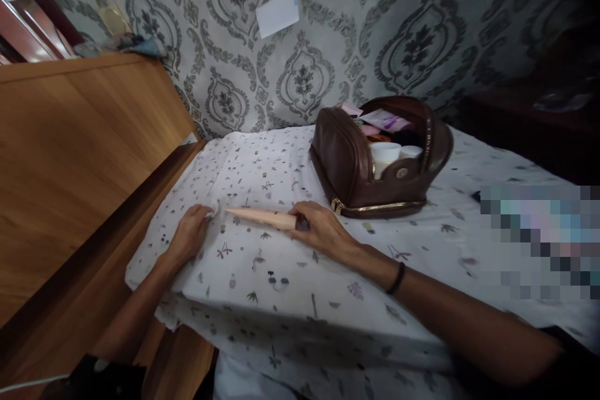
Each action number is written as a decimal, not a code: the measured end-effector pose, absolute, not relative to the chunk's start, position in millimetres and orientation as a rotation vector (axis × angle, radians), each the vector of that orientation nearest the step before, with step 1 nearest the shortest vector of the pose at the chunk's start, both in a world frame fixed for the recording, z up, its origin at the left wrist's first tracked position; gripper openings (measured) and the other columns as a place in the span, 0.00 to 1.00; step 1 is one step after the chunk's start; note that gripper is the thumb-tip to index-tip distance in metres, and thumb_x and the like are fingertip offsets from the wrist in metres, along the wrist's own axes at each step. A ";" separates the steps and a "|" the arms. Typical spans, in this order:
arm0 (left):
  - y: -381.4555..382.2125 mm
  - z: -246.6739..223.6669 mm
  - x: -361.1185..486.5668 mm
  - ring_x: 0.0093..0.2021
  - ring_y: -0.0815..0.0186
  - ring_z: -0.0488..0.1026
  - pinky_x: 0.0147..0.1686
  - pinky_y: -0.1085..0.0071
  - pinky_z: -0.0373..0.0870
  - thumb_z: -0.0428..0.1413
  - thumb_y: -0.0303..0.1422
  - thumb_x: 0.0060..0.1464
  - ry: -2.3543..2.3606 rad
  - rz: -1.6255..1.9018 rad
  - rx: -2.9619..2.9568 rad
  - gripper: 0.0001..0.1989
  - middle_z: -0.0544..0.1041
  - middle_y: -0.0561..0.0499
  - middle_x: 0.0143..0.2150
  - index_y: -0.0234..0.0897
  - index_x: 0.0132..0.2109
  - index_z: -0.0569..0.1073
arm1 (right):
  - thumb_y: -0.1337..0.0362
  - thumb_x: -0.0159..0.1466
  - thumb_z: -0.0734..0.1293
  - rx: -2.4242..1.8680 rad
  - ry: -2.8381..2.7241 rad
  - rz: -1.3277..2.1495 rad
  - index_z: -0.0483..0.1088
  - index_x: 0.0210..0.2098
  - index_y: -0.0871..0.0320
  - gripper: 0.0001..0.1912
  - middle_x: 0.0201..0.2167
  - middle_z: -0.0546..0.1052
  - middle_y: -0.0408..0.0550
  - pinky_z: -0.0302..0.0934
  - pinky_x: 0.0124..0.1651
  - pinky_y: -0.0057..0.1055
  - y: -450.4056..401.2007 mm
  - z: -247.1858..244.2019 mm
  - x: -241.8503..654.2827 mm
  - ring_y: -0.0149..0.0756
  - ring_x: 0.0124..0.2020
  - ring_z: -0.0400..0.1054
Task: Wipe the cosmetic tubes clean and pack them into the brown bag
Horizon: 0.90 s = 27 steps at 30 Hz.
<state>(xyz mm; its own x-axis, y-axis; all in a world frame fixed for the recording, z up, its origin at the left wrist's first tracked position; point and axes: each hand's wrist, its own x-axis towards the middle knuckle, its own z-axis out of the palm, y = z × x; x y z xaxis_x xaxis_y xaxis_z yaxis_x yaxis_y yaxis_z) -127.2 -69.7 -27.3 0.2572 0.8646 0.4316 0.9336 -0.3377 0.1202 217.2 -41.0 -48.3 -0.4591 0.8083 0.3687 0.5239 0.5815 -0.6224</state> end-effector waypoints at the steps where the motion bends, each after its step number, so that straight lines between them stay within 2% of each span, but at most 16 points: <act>1: -70.2 -19.8 -122.2 0.44 0.58 0.73 0.47 0.60 0.72 0.44 0.25 0.61 -1.719 -0.711 -2.311 0.14 0.75 0.45 0.41 0.36 0.47 0.73 | 0.69 0.55 0.73 -1.063 -2.163 0.565 0.71 0.37 0.58 0.11 0.35 0.76 0.48 0.59 0.39 0.31 -41.6 -47.5 217.0 0.39 0.37 0.69; 4: -75.7 2.4 -89.9 0.42 0.61 0.73 0.44 0.63 0.72 0.46 0.25 0.61 -1.631 -0.888 -2.244 0.13 0.74 0.47 0.41 0.36 0.48 0.72 | 0.69 0.55 0.73 -1.072 -2.158 0.560 0.72 0.37 0.58 0.11 0.35 0.76 0.48 0.60 0.39 0.30 -42.6 -46.6 216.2 0.39 0.37 0.69; 7: -81.9 7.7 -36.8 0.49 0.62 0.72 0.49 0.63 0.72 0.44 0.23 0.62 -1.320 -0.928 -2.398 0.16 0.74 0.44 0.47 0.35 0.53 0.69 | 0.68 0.55 0.73 -1.086 -2.140 0.568 0.72 0.37 0.58 0.10 0.33 0.76 0.47 0.59 0.37 0.30 -42.3 -47.8 215.2 0.38 0.35 0.69; 10: -82.0 -8.8 13.5 0.55 0.59 0.69 0.55 0.60 0.71 0.44 0.24 0.65 -0.898 -0.690 -2.579 0.18 0.74 0.38 0.51 0.31 0.59 0.65 | 0.68 0.54 0.72 -1.110 -2.109 0.600 0.72 0.34 0.60 0.07 0.31 0.76 0.47 0.58 0.35 0.29 -40.1 -49.6 214.9 0.37 0.32 0.68; 13: -76.0 -28.9 35.9 0.58 0.55 0.68 0.59 0.56 0.67 0.43 0.24 0.65 -0.748 -0.423 -2.587 0.20 0.72 0.34 0.55 0.26 0.61 0.63 | 0.69 0.54 0.70 -1.125 -2.068 0.699 0.72 0.31 0.60 0.04 0.28 0.76 0.45 0.57 0.33 0.28 -37.2 -49.9 215.9 0.36 0.30 0.68; 20: -59.4 -28.2 -15.0 0.57 0.53 0.68 0.58 0.53 0.67 0.44 0.26 0.65 -1.050 -0.291 -2.537 0.21 0.71 0.35 0.56 0.30 0.63 0.61 | 0.64 0.51 0.76 -1.152 -2.050 0.778 0.73 0.32 0.59 0.12 0.26 0.74 0.41 0.55 0.31 0.26 -38.0 -44.3 215.8 0.32 0.28 0.65; 24: -57.1 -25.4 -57.4 0.57 0.54 0.69 0.56 0.55 0.70 0.44 0.34 0.68 -1.262 -0.301 -2.530 0.20 0.71 0.38 0.56 0.33 0.63 0.62 | 0.68 0.52 0.75 -1.117 -2.086 0.706 0.72 0.34 0.58 0.12 0.28 0.74 0.41 0.55 0.32 0.26 -40.7 -44.3 215.7 0.32 0.29 0.66; 27: -63.7 -31.2 -80.2 0.60 0.54 0.68 0.55 0.56 0.72 0.44 0.38 0.68 -1.465 -0.264 -2.557 0.23 0.69 0.39 0.60 0.36 0.66 0.59 | 0.72 0.52 0.73 -1.026 -2.124 0.667 0.70 0.37 0.58 0.13 0.32 0.73 0.43 0.57 0.35 0.26 -41.9 -46.6 217.5 0.32 0.32 0.66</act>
